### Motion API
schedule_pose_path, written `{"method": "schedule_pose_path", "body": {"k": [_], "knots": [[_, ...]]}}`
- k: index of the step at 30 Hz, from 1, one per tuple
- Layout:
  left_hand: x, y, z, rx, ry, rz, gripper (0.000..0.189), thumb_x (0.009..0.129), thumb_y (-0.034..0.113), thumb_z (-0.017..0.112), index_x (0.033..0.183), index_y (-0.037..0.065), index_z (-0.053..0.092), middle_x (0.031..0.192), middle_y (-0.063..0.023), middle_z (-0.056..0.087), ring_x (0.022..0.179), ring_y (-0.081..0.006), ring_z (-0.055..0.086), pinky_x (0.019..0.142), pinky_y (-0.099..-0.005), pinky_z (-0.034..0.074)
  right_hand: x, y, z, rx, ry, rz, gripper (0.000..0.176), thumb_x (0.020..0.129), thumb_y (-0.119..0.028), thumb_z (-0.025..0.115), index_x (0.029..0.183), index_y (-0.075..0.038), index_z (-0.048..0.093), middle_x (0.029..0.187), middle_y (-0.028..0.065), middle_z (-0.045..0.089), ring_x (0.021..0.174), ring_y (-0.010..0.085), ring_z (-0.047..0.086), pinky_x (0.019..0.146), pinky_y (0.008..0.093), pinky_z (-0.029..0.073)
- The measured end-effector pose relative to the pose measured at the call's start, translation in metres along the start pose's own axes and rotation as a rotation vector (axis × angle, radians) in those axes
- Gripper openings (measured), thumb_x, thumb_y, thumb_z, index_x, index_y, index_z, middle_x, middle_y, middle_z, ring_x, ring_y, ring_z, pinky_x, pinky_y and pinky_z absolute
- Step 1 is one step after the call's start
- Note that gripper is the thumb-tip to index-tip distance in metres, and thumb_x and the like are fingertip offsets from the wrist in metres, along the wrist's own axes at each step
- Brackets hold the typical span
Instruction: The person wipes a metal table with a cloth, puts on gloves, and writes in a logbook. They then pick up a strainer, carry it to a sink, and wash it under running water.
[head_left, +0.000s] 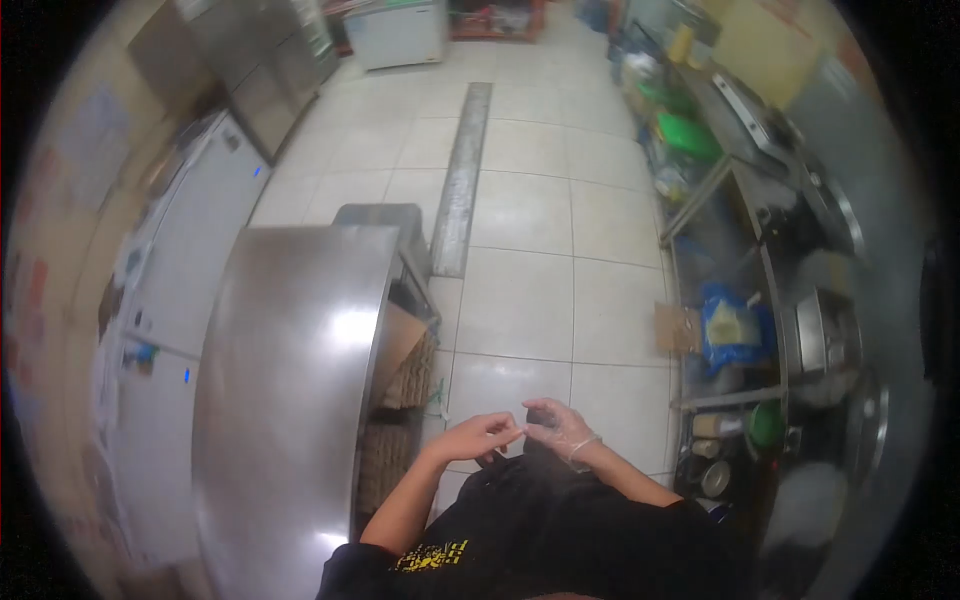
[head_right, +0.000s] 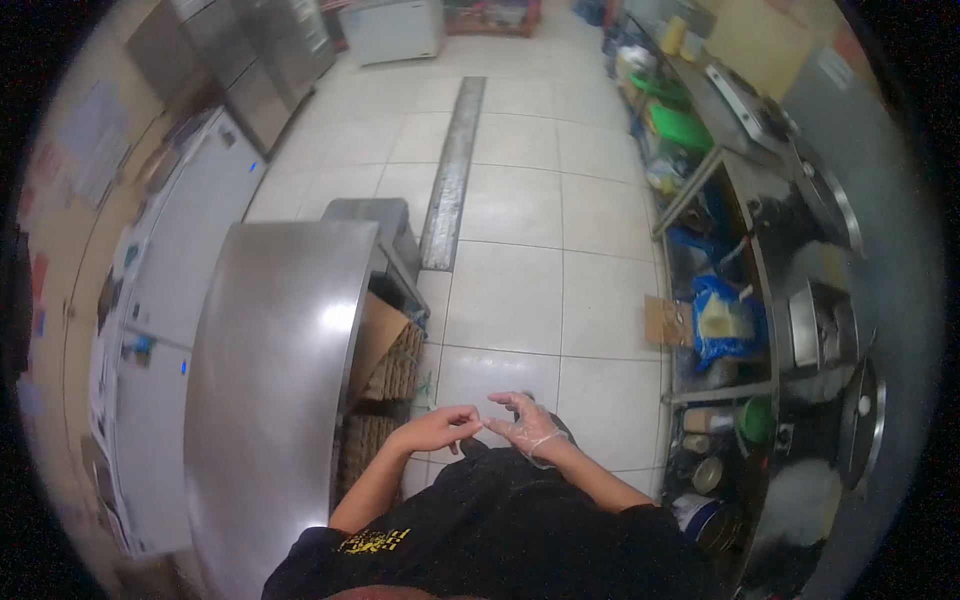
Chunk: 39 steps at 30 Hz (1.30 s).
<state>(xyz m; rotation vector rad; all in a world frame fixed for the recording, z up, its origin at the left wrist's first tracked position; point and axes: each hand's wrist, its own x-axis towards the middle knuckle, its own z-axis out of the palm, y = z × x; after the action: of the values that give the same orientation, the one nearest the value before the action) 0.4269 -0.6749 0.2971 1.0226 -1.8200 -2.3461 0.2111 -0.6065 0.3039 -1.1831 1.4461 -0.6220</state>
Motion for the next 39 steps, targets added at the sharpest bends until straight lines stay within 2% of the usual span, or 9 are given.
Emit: {"method": "schedule_pose_path", "body": {"k": [2, 8, 13, 17, 22, 25, 26, 32, 39], "knots": [[0.028, 0.010, -0.017, 0.001, -0.107, -0.010, 0.033, 0.101, 0.035, 0.045, 0.090, 0.005, 0.053, 0.078, -0.0024, 0.056, 0.076, -0.0102, 0.059, 0.061, -0.0257, 0.053, 0.020, 0.011, -0.005, 0.110, 0.062, 0.000, 0.050, 0.084, -0.029, 0.074, 0.126, -0.009, 0.055, 0.126, 0.0158, 0.055, 0.118, 0.0280, 0.053, 0.099, 0.0399, 0.043], [0.112, 0.061, -0.105, -0.014, -0.032, 0.163, 0.038, 0.102, 0.035, 0.042, 0.084, 0.004, 0.053, 0.074, -0.0018, 0.055, 0.070, -0.0106, 0.056, 0.064, -0.0267, 0.051, 0.135, -0.011, -0.055, 0.296, 0.209, 0.059, 0.054, 0.079, -0.030, 0.078, 0.123, -0.008, 0.056, 0.123, 0.0153, 0.057, 0.115, 0.0256, 0.054, 0.094, 0.0378, 0.046], [0.190, 0.101, -0.193, 0.004, 0.076, 0.173, 0.037, 0.102, 0.031, 0.045, 0.080, 0.003, 0.055, 0.071, -0.0012, 0.055, 0.067, -0.0106, 0.055, 0.066, -0.0263, 0.047, 0.261, -0.033, -0.125, 0.356, 0.032, 0.131, 0.058, 0.079, -0.032, 0.079, 0.123, -0.002, 0.056, 0.120, 0.0157, 0.058, 0.106, 0.0219, 0.059, 0.088, 0.0319, 0.049], [0.229, 0.145, -0.261, 0.070, 0.234, 0.185, 0.029, 0.099, 0.024, 0.050, 0.084, 0.001, 0.058, 0.071, -0.0023, 0.058, 0.068, -0.0100, 0.056, 0.063, -0.0267, 0.047, 0.347, -0.093, -0.184, 0.001, -0.007, -0.184, 0.055, 0.079, -0.032, 0.077, 0.123, -0.005, 0.057, 0.120, 0.0149, 0.058, 0.108, 0.0263, 0.060, 0.090, 0.0359, 0.050], [0.273, 0.195, -0.318, -0.030, 0.548, 0.157, 0.018, 0.095, 0.020, 0.054, 0.095, 0.003, 0.062, 0.076, -0.0034, 0.061, 0.069, -0.0107, 0.059, 0.062, -0.0251, 0.052, 0.448, -0.135, -0.229, -0.135, -0.064, -0.293, 0.050, 0.082, -0.038, 0.072, 0.119, -0.007, 0.059, 0.117, 0.0165, 0.057, 0.107, 0.0286, 0.059, 0.092, 0.0385, 0.048], [0.303, 0.205, -0.371, -0.155, 0.560, 0.181, 0.015, 0.094, 0.012, 0.057, 0.101, 0.000, 0.062, 0.085, -0.0083, 0.067, 0.077, -0.0136, 0.064, 0.060, -0.0249, 0.054, 0.511, -0.143, -0.242, -0.190, -0.017, -0.392, 0.050, 0.083, -0.045, 0.068, 0.116, -0.008, 0.060, 0.117, 0.0163, 0.057, 0.109, 0.0299, 0.057, 0.095, 0.0401, 0.044], [0.317, 0.205, -0.391, -0.186, 0.555, 0.188, 0.015, 0.093, 0.011, 0.058, 0.101, -0.001, 0.062, 0.087, -0.0096, 0.068, 0.079, -0.0142, 0.065, 0.059, -0.0251, 0.055, 0.533, -0.144, -0.246, -0.224, 0.020, -0.427, 0.051, 0.083, -0.047, 0.067, 0.116, -0.009, 0.060, 0.117, 0.0162, 0.057, 0.109, 0.0303, 0.057, 0.096, 0.0407, 0.043], [0.396, 0.252, -0.529, -0.050, 0.369, 0.157, 0.020, 0.096, 0.015, 0.055, 0.100, -0.003, 0.063, 0.090, -0.0117, 0.068, 0.083, -0.0171, 0.066, 0.060, -0.0291, 0.055, 0.644, -0.177, -0.275, -0.312, 0.241, -0.143, 0.051, 0.077, -0.048, 0.071, 0.114, -0.013, 0.060, 0.114, 0.0134, 0.057, 0.109, 0.0333, 0.055, 0.094, 0.0428, 0.043], [0.497, 0.345, -0.705, 0.109, 0.033, 0.190, 0.015, 0.092, 0.008, 0.060, 0.095, -0.006, 0.063, 0.087, -0.0142, 0.069, 0.077, -0.0166, 0.065, 0.058, -0.0276, 0.055, 0.782, -0.227, -0.319, -0.187, 0.568, -0.181, 0.056, 0.075, -0.043, 0.073, 0.119, -0.012, 0.056, 0.122, 0.0183, 0.050, 0.116, 0.0366, 0.050, 0.098, 0.0446, 0.041]]}}
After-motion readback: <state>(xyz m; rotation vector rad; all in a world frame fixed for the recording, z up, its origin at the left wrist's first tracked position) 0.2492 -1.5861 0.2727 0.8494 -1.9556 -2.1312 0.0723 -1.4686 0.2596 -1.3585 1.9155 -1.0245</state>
